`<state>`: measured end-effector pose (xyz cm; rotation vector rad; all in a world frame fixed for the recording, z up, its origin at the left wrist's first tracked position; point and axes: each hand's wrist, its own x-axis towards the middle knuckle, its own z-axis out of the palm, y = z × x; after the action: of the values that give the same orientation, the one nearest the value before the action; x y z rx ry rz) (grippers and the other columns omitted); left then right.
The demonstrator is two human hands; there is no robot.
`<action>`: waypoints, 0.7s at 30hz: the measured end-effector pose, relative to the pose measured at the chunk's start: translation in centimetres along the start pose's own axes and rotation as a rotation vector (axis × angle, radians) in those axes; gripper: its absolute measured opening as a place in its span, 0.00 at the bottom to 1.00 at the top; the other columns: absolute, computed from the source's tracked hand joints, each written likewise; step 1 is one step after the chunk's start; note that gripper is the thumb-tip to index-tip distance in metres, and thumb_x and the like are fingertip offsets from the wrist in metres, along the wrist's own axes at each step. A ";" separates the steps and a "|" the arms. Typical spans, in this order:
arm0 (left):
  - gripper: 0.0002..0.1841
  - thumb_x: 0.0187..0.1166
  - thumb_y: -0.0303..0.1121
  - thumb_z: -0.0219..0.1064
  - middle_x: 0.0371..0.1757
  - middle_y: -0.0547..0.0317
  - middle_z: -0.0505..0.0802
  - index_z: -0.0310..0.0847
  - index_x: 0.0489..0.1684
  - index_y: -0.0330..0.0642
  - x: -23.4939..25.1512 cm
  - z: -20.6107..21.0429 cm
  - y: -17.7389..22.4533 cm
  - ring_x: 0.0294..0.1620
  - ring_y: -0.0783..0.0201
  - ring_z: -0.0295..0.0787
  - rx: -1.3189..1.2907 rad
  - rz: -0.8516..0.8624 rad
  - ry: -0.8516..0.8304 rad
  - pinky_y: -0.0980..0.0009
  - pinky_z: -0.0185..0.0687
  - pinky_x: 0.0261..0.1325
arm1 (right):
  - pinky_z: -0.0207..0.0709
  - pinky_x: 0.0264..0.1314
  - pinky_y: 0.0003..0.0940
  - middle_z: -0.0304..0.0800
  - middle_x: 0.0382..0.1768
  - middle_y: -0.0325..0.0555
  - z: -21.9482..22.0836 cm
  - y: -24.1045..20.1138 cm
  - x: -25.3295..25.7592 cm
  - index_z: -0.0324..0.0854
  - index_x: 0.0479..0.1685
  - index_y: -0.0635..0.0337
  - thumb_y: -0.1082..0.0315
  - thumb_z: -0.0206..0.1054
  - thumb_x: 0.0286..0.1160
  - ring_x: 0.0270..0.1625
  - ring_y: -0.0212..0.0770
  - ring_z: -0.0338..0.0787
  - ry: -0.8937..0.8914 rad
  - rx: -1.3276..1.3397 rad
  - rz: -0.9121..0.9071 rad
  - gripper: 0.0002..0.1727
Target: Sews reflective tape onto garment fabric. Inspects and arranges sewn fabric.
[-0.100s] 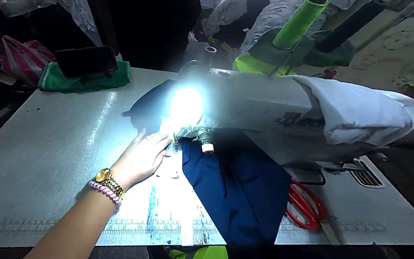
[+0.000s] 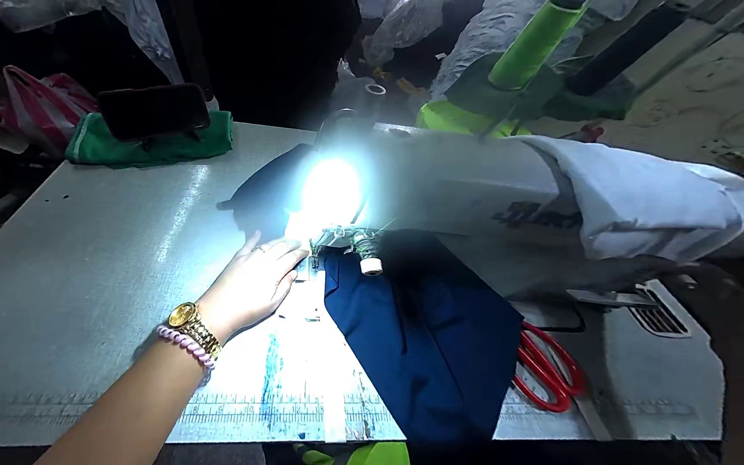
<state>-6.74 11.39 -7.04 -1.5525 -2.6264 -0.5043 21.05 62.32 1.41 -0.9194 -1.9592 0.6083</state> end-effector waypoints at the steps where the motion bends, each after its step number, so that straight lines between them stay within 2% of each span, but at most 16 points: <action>1: 0.26 0.89 0.43 0.44 0.82 0.64 0.81 0.77 0.81 0.54 0.0 0.0 0.0 0.86 0.59 0.72 -0.001 0.005 0.000 0.37 0.55 0.87 | 0.69 0.82 0.45 0.71 0.78 0.75 -0.2 -1.3 -1.8 0.60 0.83 0.77 0.56 0.45 0.94 0.79 0.56 0.76 0.025 -0.026 -0.019 0.32; 3: 0.25 0.89 0.43 0.44 0.80 0.63 0.82 0.78 0.80 0.54 0.1 -0.2 -0.1 0.85 0.59 0.73 -0.020 0.005 -0.007 0.38 0.56 0.87 | 0.75 0.79 0.41 0.72 0.77 0.76 -1.0 -4.4 -6.6 0.59 0.83 0.79 0.60 0.50 0.93 0.77 0.57 0.79 -0.029 -0.147 -0.199 0.31; 4: 0.25 0.88 0.42 0.46 0.78 0.60 0.83 0.80 0.78 0.53 0.3 -0.4 -0.1 0.83 0.57 0.75 -0.038 0.004 -0.003 0.40 0.58 0.86 | 0.80 0.69 0.40 0.76 0.72 0.76 -1.1 -6.6 -9.9 0.63 0.78 0.81 0.60 0.54 0.92 0.67 0.55 0.85 -0.125 -0.204 -0.306 0.30; 5: 0.23 0.87 0.40 0.49 0.75 0.58 0.85 0.83 0.73 0.50 0.7 -0.7 -0.2 0.80 0.54 0.78 -0.045 0.012 0.024 0.42 0.63 0.84 | 0.83 0.53 0.41 0.81 0.63 0.75 -0.6 -9.6 -13.5 0.70 0.71 0.80 0.60 0.59 0.89 0.53 0.53 0.88 -0.300 -0.225 -0.378 0.28; 6: 0.20 0.85 0.37 0.53 0.73 0.55 0.87 0.86 0.68 0.48 1.2 -1.0 -0.1 0.77 0.51 0.80 -0.046 0.026 0.064 0.42 0.68 0.81 | 0.85 0.45 0.49 0.86 0.56 0.73 0.5 -12.7 -16.9 0.76 0.68 0.77 0.56 0.63 0.85 0.45 0.55 0.90 -0.557 -0.238 -0.373 0.29; 7: 0.19 0.82 0.34 0.56 0.72 0.55 0.88 0.88 0.64 0.47 1.6 -1.2 0.0 0.76 0.50 0.82 -0.041 0.037 0.098 0.43 0.70 0.80 | 0.85 0.47 0.58 0.86 0.60 0.72 2.1 -15.4 -19.9 0.76 0.72 0.73 0.50 0.65 0.83 0.47 0.61 0.91 -0.825 -0.285 -0.322 0.33; 8: 0.17 0.81 0.33 0.57 0.70 0.55 0.89 0.90 0.59 0.45 2.1 -1.3 0.2 0.74 0.49 0.83 -0.045 0.041 0.104 0.45 0.72 0.78 | 0.85 0.43 0.63 0.88 0.57 0.69 4.4 -16.9 -22.3 0.78 0.73 0.69 0.47 0.67 0.80 0.45 0.63 0.93 -0.967 -0.343 -0.299 0.34; 10: 0.15 0.84 0.34 0.56 0.65 0.54 0.91 0.91 0.50 0.42 3.1 -1.3 0.1 0.69 0.50 0.85 -0.047 0.026 0.035 0.47 0.72 0.76 | 0.86 0.28 0.57 0.92 0.38 0.58 9.9 -17.4 -24.5 0.86 0.53 0.63 0.56 0.65 0.78 0.32 0.58 0.94 -0.850 -0.413 -0.418 0.19; 11: 0.15 0.86 0.35 0.55 0.59 0.53 0.93 0.90 0.48 0.42 3.7 -1.3 -0.2 0.65 0.51 0.88 -0.038 0.010 0.000 0.47 0.72 0.76 | 0.87 0.31 0.57 0.92 0.36 0.58 12.5 -18.0 -23.4 0.88 0.50 0.64 0.61 0.64 0.81 0.34 0.59 0.95 -0.795 -0.416 -0.435 0.15; 12: 0.15 0.86 0.35 0.55 0.49 0.52 0.94 0.90 0.45 0.42 4.2 -1.4 -0.6 0.59 0.51 0.89 -0.026 -0.020 -0.015 0.47 0.73 0.73 | 0.88 0.41 0.59 0.92 0.40 0.60 14.7 -18.8 -21.4 0.87 0.52 0.65 0.64 0.62 0.85 0.41 0.60 0.95 -0.785 -0.413 -0.414 0.14; 14: 0.14 0.85 0.36 0.61 0.52 0.44 0.93 0.90 0.52 0.39 5.4 -2.0 -1.9 0.62 0.44 0.88 -0.009 -0.137 -0.033 0.43 0.74 0.73 | 0.82 0.62 0.63 0.91 0.54 0.67 18.5 -20.1 -17.1 0.86 0.59 0.70 0.65 0.60 0.86 0.60 0.64 0.91 -0.696 -0.492 -0.449 0.17; 15: 0.15 0.86 0.36 0.61 0.58 0.41 0.91 0.87 0.58 0.36 6.0 -2.3 -3.0 0.68 0.42 0.85 -0.018 -0.218 -0.065 0.42 0.71 0.77 | 0.72 0.74 0.66 0.87 0.64 0.70 19.8 -20.1 -15.2 0.83 0.66 0.69 0.62 0.59 0.87 0.72 0.66 0.84 -0.718 -0.546 -0.380 0.21; 16: 0.17 0.88 0.36 0.58 0.66 0.41 0.89 0.85 0.64 0.36 6.7 -2.5 -4.3 0.74 0.43 0.81 -0.030 -0.267 -0.072 0.42 0.65 0.82 | 0.69 0.78 0.66 0.85 0.68 0.69 20.4 -19.0 -13.5 0.82 0.69 0.67 0.57 0.61 0.87 0.76 0.65 0.81 -0.700 -0.572 -0.357 0.24; 18: 0.22 0.89 0.39 0.55 0.82 0.51 0.80 0.77 0.79 0.46 7.3 -2.3 -6.9 0.85 0.49 0.72 -0.036 -0.295 -0.066 0.43 0.60 0.87 | 0.73 0.76 0.60 0.88 0.65 0.66 20.0 -15.3 -11.1 0.85 0.67 0.65 0.52 0.62 0.86 0.71 0.61 0.86 -0.617 -0.592 -0.377 0.25; 20: 0.23 0.87 0.38 0.56 0.84 0.56 0.78 0.77 0.81 0.53 7.3 -2.1 -7.9 0.86 0.51 0.71 -0.052 -0.290 -0.046 0.42 0.59 0.87 | 0.81 0.68 0.54 0.92 0.56 0.64 18.4 -14.0 -10.2 0.87 0.61 0.65 0.51 0.65 0.83 0.62 0.58 0.91 -0.575 -0.651 -0.364 0.24; 21: 0.23 0.88 0.37 0.56 0.85 0.56 0.78 0.76 0.82 0.52 7.1 -2.3 -7.6 0.87 0.52 0.70 -0.067 -0.291 -0.039 0.42 0.55 0.89 | 0.77 0.72 0.56 0.90 0.60 0.64 17.4 -16.1 -10.0 0.84 0.65 0.65 0.53 0.65 0.84 0.67 0.58 0.88 -0.681 -0.726 -0.235 0.24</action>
<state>-17.11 13.33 -5.33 -1.2099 -2.9109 -0.5888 3.69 43.53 -1.13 -0.9425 -2.9543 0.0352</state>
